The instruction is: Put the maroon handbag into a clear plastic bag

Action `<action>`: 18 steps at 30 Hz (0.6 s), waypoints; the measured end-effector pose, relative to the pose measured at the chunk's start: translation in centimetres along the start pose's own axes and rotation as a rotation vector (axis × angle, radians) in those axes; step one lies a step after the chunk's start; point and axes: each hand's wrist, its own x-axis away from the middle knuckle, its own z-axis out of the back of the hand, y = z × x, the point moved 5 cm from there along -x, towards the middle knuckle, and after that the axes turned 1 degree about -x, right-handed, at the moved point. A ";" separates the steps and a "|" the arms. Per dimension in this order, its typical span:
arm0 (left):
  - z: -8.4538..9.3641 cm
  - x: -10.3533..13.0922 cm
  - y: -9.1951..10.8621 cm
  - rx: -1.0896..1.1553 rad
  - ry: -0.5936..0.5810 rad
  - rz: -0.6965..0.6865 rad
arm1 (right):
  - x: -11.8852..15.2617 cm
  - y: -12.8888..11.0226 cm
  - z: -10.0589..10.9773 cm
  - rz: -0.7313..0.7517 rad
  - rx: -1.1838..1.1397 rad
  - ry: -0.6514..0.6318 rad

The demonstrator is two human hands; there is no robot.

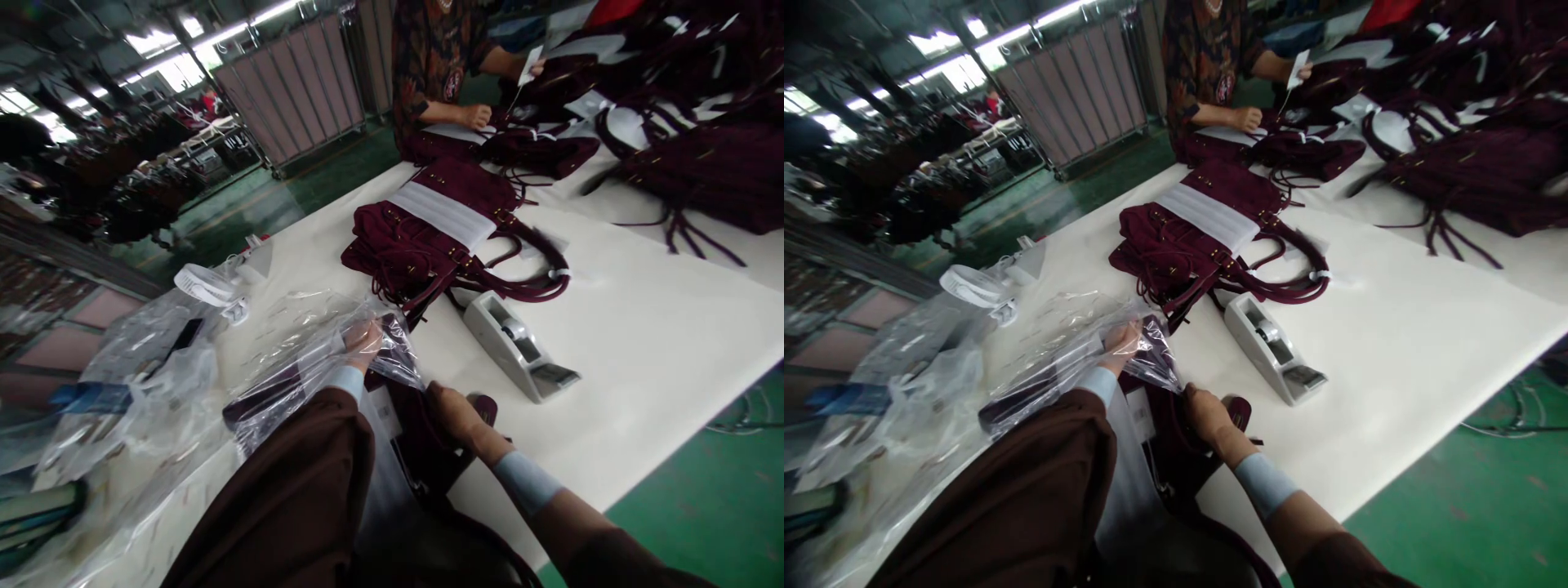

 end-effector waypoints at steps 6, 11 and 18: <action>-2.4 -1.4 -1.0 -0.114 -0.023 -0.027 | -0.1 0.1 0.4 -0.005 -0.039 0.006; -1.8 -0.5 -1.3 -0.181 -0.069 -0.073 | -0.5 0.4 -0.1 -0.025 -0.027 0.039; 1.4 0.8 -0.7 -0.168 -0.169 -0.212 | 0.1 0.5 -1.3 -0.032 -0.002 0.132</action>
